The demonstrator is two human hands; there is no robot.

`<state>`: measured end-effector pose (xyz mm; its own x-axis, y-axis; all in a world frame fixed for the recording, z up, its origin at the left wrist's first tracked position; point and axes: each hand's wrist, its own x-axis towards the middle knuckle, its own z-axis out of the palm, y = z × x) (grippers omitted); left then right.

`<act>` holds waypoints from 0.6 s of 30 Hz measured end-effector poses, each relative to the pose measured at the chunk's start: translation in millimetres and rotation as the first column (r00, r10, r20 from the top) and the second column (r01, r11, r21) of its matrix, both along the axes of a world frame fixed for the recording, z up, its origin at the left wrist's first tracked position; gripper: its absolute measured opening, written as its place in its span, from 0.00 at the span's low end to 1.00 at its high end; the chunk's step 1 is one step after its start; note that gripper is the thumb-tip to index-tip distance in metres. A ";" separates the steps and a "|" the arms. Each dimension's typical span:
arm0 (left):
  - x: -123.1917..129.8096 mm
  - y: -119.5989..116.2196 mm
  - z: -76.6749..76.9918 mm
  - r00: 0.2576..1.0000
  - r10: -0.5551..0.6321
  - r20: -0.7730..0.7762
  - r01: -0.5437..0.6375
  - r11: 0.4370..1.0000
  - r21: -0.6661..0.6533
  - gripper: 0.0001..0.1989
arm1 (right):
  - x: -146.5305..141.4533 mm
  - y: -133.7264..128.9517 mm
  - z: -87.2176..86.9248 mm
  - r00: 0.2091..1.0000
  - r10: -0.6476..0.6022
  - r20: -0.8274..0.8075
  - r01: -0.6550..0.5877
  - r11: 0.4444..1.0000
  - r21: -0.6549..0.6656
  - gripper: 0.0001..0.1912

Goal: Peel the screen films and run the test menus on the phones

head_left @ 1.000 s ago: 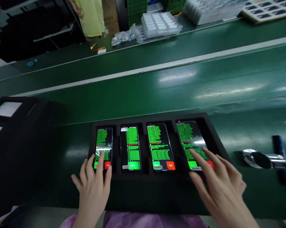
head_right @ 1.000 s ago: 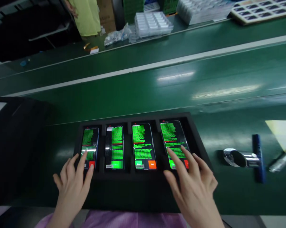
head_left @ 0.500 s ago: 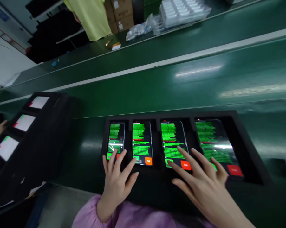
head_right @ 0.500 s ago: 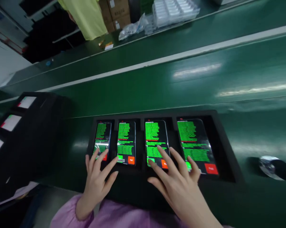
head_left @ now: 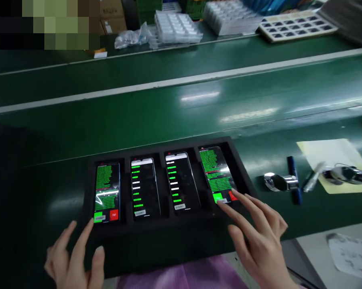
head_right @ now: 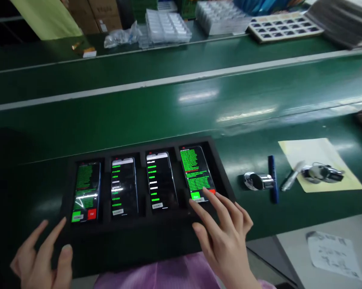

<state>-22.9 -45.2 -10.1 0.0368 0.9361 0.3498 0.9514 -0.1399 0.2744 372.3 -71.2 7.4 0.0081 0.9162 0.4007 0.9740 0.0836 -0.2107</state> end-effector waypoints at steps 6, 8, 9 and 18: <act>53.2 5.1 -0.4 0.962 -0.132 -0.237 0.068 0.964 -0.258 0.27 | -43.1 1.5 -14.1 0.984 -0.087 0.156 0.118 0.971 -0.208 0.25; 68.5 18.2 -1.0 0.944 -0.125 -0.304 0.031 0.955 -0.295 0.24 | -47.0 13.7 -21.2 0.979 -0.074 0.189 0.117 0.968 -0.224 0.24; 75.5 27.5 -0.2 0.941 -0.113 -0.318 0.012 0.953 -0.301 0.23 | -47.1 23.1 -23.5 0.976 -0.082 0.199 0.128 0.965 -0.228 0.24; 88.9 93.4 19.2 0.985 -0.015 -0.174 -0.044 0.943 -0.329 0.23 | -15.9 86.2 -0.6 0.997 -0.072 -0.015 0.065 0.951 -0.301 0.23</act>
<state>66.0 48.2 9.1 0.0542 0.9985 0.0099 0.9893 -0.0550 0.1351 356.4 15.1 6.9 0.0817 0.9910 0.1057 0.9691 -0.0542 -0.2408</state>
